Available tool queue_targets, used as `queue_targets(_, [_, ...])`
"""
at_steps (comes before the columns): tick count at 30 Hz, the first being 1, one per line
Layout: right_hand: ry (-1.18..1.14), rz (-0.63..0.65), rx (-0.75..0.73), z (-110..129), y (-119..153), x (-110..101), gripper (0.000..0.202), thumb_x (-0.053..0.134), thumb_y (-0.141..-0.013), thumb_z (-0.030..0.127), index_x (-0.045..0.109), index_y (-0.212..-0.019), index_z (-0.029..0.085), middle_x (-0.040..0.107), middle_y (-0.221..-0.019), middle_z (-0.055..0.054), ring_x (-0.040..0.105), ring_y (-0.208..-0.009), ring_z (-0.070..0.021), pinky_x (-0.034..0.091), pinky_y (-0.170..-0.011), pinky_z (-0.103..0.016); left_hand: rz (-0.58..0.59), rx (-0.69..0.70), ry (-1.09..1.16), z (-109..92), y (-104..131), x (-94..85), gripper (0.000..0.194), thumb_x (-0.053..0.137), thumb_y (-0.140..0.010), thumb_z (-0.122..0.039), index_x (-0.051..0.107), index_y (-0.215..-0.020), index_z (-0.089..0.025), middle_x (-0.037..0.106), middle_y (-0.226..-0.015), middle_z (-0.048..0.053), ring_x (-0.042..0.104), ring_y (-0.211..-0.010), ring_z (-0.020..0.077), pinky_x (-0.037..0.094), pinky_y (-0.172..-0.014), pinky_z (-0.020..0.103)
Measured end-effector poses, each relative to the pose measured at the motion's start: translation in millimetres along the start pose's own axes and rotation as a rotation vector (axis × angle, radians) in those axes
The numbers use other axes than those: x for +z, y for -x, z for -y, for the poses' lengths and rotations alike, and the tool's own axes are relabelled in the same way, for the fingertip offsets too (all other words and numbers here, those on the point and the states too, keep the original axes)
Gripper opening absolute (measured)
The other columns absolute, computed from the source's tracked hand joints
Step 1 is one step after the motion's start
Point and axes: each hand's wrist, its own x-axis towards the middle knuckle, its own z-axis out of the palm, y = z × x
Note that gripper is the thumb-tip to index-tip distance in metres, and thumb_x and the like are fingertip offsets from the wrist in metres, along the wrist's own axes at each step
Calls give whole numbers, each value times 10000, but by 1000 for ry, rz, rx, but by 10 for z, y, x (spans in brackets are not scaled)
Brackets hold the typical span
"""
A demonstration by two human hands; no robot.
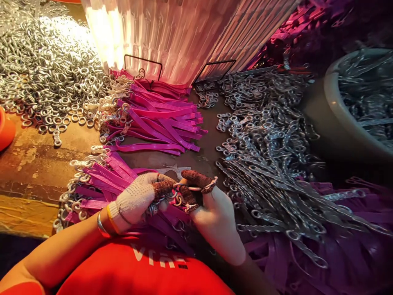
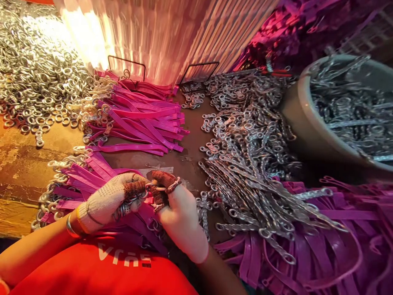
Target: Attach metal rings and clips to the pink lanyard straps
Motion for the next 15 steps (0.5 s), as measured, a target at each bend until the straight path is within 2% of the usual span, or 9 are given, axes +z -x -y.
queue_targets(3, [-84,-17,82,74,29,-58,249,581,-869,217,663,-1104,231,742,-924,-43,709,-786,-176,584,-715,-290,-220,213,-240,-28,77,-73,221,636,-842,-372,662,-832,-153,614,-702,16,507,-602,103,376,-546,208])
queue_targets(5, [-134,-69,187,146,27,-119,197,606,-883,251,672,-1067,226,737,-866,-29,705,-723,-164,580,-645,-265,-302,270,-279,-43,141,-149,202,682,-803,-319,692,-921,-156,642,-769,23,527,-643,101,393,-578,200])
queue_targets(6, [-136,-88,213,181,20,-139,187,627,-878,257,678,-1056,226,738,-848,-22,704,-707,-160,578,-630,-258,-265,231,-212,-44,167,-185,224,684,-804,-326,690,-952,-158,632,-741,14,516,-609,94,382,-554,195])
queue_targets(8, [-121,-79,178,233,4,-141,194,661,-858,245,694,-1049,228,748,-839,-13,708,-701,-159,578,-634,-255,-53,59,62,-26,192,-232,261,661,-818,-388,671,-929,-153,595,-650,-3,486,-511,86,358,-491,195])
queue_targets(11, [-58,8,-20,254,-8,-79,223,668,-860,232,712,-1078,246,767,-876,-16,723,-746,-172,582,-670,-265,264,-142,484,52,164,-228,351,632,-794,-469,654,-864,-125,646,-679,44,577,-508,130,424,-489,227])
queue_targets(13, [36,54,-173,241,-2,-47,233,683,-857,239,718,-1087,263,771,-899,-20,727,-780,-185,579,-682,-272,358,-204,588,107,130,-194,353,629,-795,-456,658,-842,-108,669,-697,67,614,-526,148,453,-497,235])
queue_targets(15, [144,104,-289,226,13,-45,223,665,-867,220,721,-1077,270,771,-895,-24,723,-787,-191,575,-694,-284,372,-238,580,136,112,-155,303,653,-797,-401,661,-828,-100,649,-659,52,581,-488,119,413,-453,205])
